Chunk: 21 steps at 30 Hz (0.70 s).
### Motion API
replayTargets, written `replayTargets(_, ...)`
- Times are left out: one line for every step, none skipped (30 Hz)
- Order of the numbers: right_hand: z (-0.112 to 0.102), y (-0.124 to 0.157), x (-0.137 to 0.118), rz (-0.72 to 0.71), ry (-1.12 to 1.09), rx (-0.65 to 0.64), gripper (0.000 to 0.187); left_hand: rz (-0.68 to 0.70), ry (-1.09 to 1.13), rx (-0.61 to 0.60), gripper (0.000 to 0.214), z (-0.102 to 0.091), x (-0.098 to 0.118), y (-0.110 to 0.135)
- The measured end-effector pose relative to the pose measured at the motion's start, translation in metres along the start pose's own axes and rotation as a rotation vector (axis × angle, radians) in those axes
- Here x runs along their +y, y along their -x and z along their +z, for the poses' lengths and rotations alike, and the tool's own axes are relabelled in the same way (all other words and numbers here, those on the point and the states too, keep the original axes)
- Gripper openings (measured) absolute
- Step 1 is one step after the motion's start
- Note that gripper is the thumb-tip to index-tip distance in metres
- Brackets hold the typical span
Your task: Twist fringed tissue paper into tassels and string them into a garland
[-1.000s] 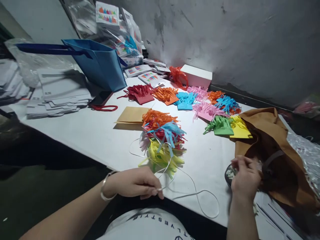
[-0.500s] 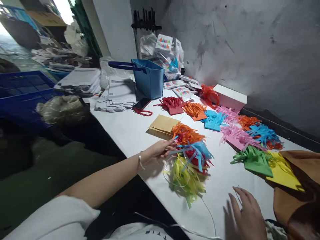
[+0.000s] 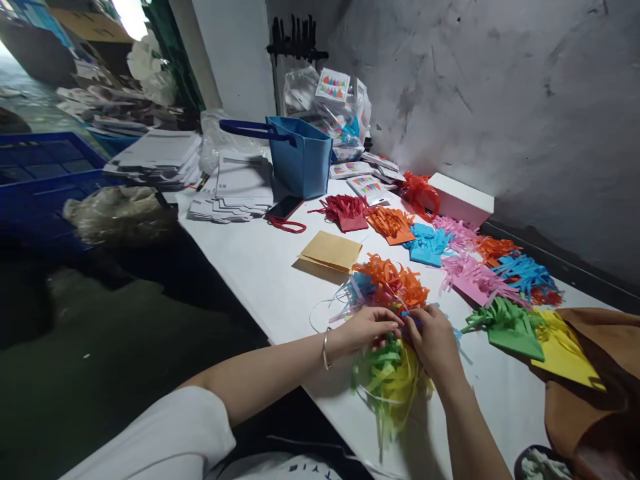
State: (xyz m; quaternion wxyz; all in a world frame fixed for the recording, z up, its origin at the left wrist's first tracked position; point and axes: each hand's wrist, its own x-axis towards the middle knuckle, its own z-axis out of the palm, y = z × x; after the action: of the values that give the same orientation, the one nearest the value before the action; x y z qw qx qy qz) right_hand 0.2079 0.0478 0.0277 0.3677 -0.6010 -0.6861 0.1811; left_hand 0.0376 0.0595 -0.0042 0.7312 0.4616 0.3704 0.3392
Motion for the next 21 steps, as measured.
replayTargets(0.0, -0.004, 0.003, 0.016, -0.044, -0.012, 0.035, 0.024, -0.031, 0.011, 0.042, -0.004, 0.002, 0.004)
replayTargets(-0.002, -0.006, 0.006, 0.037, -0.102, -0.021, 0.037, 0.051, -0.065, 0.033, 0.043, -0.009, 0.004, 0.008)
replayTargets(-0.006, -0.007, 0.008, 0.063, -0.171, -0.023, 0.038, 0.081, -0.104, 0.065, 0.043, -0.017, 0.007, 0.012)
replayTargets(-0.013, -0.006, 0.009, 0.091, -0.25, -0.014, 0.039, 0.109, -0.147, 0.102, 0.043, -0.025, 0.01, 0.015)
replayTargets(-0.02, -0.005, 0.01, 0.122, -0.334, 0.006, 0.039, 0.135, -0.196, 0.139, 0.042, -0.034, 0.012, 0.019)
replayTargets(-0.03, -0.003, 0.011, 0.153, -0.42, 0.037, 0.039, 0.159, -0.251, 0.174, 0.04, -0.043, 0.014, 0.021)
replayTargets(-0.041, -0.001, 0.012, 0.184, -0.502, 0.076, 0.039, 0.178, -0.313, 0.202, 0.038, -0.05, 0.016, 0.024)
replayTargets(-0.052, 0.0, 0.014, 0.214, -0.577, 0.121, 0.038, 0.195, -0.378, 0.223, 0.035, -0.057, 0.016, 0.026)
replayTargets(-0.065, 0.002, 0.016, 0.242, -0.642, 0.169, 0.038, 0.211, -0.447, 0.235, 0.031, -0.061, 0.016, 0.028)
replayTargets(-0.077, 0.005, 0.021, 0.27, -0.695, 0.22, 0.038, 0.228, -0.516, 0.24, 0.028, -0.064, 0.015, 0.03)
replayTargets(-0.09, 0.009, 0.026, 0.301, -0.736, 0.27, 0.038, 0.245, -0.583, 0.238, 0.025, -0.065, 0.013, 0.03)
replayTargets(-0.101, 0.013, 0.033, 0.332, -0.767, 0.319, 0.038, 0.261, -0.646, 0.229, 0.024, -0.064, 0.011, 0.031)
replayTargets(-0.112, 0.02, 0.041, 0.365, -0.789, 0.367, 0.039, 0.275, -0.705, 0.213, 0.023, -0.063, 0.009, 0.03)
replayTargets(-0.122, 0.027, 0.05, 0.398, -0.803, 0.413, 0.04, 0.287, -0.76, 0.194, 0.022, -0.06, 0.006, 0.029)
replayTargets(-0.13, 0.037, 0.06, 0.429, -0.811, 0.456, 0.04, 0.297, -0.811, 0.17, 0.022, -0.058, 0.003, 0.027)
replayTargets(-0.137, 0.047, 0.07, 0.457, -0.814, 0.499, 0.041, 0.306, -0.859, 0.146, 0.022, -0.055, 0.001, 0.024)
replayTargets(-0.142, 0.058, 0.08, 0.482, -0.813, 0.542, 0.042, 0.314, -0.905, 0.121, 0.023, -0.053, 0.0, 0.02)
replayTargets(-0.146, 0.07, 0.09, 0.503, -0.808, 0.584, 0.042, 0.324, -0.949, 0.096, 0.024, -0.05, -0.001, 0.014)
replayTargets(-0.148, 0.081, 0.099, 0.521, -0.8, 0.623, 0.043, 0.335, -0.991, 0.071, 0.025, -0.047, -0.001, 0.008)
replayTargets(-0.149, 0.093, 0.107, 0.535, -0.79, 0.659, 0.043, 0.348, -1.033, 0.044, 0.025, -0.044, 0.0, 0.0)
replayTargets(-0.15, 0.103, 0.113, 0.547, -0.779, 0.691, 0.043, 0.362, -1.074, 0.016, 0.024, -0.04, 0.001, -0.008)
